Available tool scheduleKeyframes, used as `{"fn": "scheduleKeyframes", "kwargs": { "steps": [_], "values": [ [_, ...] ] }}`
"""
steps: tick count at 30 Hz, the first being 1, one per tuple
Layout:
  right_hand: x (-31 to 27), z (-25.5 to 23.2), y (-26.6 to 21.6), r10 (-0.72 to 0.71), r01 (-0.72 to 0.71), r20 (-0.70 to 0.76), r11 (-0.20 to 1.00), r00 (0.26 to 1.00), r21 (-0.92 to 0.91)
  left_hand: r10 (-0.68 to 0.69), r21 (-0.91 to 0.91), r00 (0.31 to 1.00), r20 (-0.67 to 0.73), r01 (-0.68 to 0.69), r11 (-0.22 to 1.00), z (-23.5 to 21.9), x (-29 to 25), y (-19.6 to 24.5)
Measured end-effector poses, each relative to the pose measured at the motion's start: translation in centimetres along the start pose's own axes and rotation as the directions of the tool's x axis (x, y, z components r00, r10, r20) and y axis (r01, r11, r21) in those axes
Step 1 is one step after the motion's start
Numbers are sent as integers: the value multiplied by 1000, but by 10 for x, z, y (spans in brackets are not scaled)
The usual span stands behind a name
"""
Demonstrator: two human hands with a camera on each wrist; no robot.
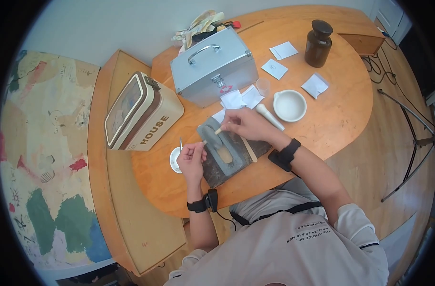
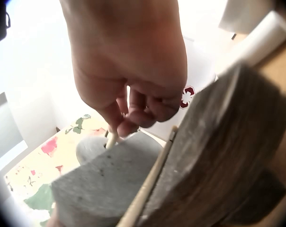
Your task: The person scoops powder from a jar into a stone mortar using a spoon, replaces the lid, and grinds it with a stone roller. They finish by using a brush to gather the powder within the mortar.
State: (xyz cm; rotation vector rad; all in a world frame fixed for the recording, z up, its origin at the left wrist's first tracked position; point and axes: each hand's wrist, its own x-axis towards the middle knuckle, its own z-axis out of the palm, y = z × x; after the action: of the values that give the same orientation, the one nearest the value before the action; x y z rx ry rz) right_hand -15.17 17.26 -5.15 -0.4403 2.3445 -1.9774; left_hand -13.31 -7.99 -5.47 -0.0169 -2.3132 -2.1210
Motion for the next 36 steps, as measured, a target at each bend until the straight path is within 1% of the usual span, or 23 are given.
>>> {"fn": "scheduleKeyframes", "kwargs": {
  "steps": [1,4,5,8,9,12,13,16,17,18,20,23,24,25,26,27,29,30,31,32,33,34,36],
  "values": [
    [1,0,2,24,-24,16,1000,1000,8,-1,5,1000,4,1,1000,0,0,1],
    [-18,-5,13,-2,-46,182,966,983,255,-51,54,993,102,46,997,-5,-28,6],
    [-26,-8,7,41,-107,240,956,970,271,-68,59,991,114,61,996,-6,-37,9],
    [-26,-2,3,89,-142,214,958,973,248,-84,-4,992,92,85,996,-5,-35,5],
    [-17,-1,6,42,-74,157,977,987,199,-47,-18,996,74,48,999,-5,-26,1],
    [6,1,6,53,-59,64,993,997,101,30,-32,998,55,-28,999,-5,-3,-7],
    [7,0,8,74,-78,70,996,995,53,33,-25,997,70,-31,999,-6,-5,-7],
    [-13,-5,6,-57,43,144,994,988,97,-13,-14,991,130,15,1000,-11,-28,-2],
    [-21,-6,-2,24,-53,200,988,980,143,-34,-12,988,151,36,999,-11,-32,0],
    [-23,-7,-3,56,-85,231,989,971,120,-31,-11,990,135,33,999,-9,-28,1],
    [-13,-1,14,-10,-1,167,998,986,65,-42,-4,994,98,43,999,-7,-27,0],
    [10,4,15,4,-4,29,1000,1000,-4,-8,-28,999,41,9,1000,-3,1,-1],
    [10,2,18,-17,16,62,1000,998,9,-4,-30,999,32,4,1000,-3,6,-1],
    [8,0,21,-38,36,93,999,995,23,23,-45,998,64,-20,999,-5,1,-4],
    [4,-1,24,-58,53,125,998,990,42,1,-29,995,102,2,1000,-8,-8,-5],
    [-5,-7,16,-40,18,208,994,977,104,-24,-8,990,141,25,1000,-11,-18,-4],
    [-10,-14,6,31,-44,255,998,967,43,-36,19,982,187,33,999,-7,-31,9],
    [-13,-14,5,73,-80,281,997,957,15,-22,16,987,160,19,1000,-7,-29,7],
    [-7,-12,8,6,-24,268,998,963,63,-9,15,991,133,8,1000,-6,-23,5],
    [0,-8,9,-84,83,161,996,983,15,2,13,995,104,-3,1000,-5,-15,2],
    [8,-3,3,-52,56,87,997,995,-49,29,-58,998,59,-25,998,-3,-4,-4],
    [11,1,-2,-27,28,9,993,1000,-112,48,-49,997,65,-45,998,-3,-3,-5],
    [7,-3,9,-50,56,96,996,994,-63,95,-34,992,78,-92,995,-2,-1,-4]
  ]
}}
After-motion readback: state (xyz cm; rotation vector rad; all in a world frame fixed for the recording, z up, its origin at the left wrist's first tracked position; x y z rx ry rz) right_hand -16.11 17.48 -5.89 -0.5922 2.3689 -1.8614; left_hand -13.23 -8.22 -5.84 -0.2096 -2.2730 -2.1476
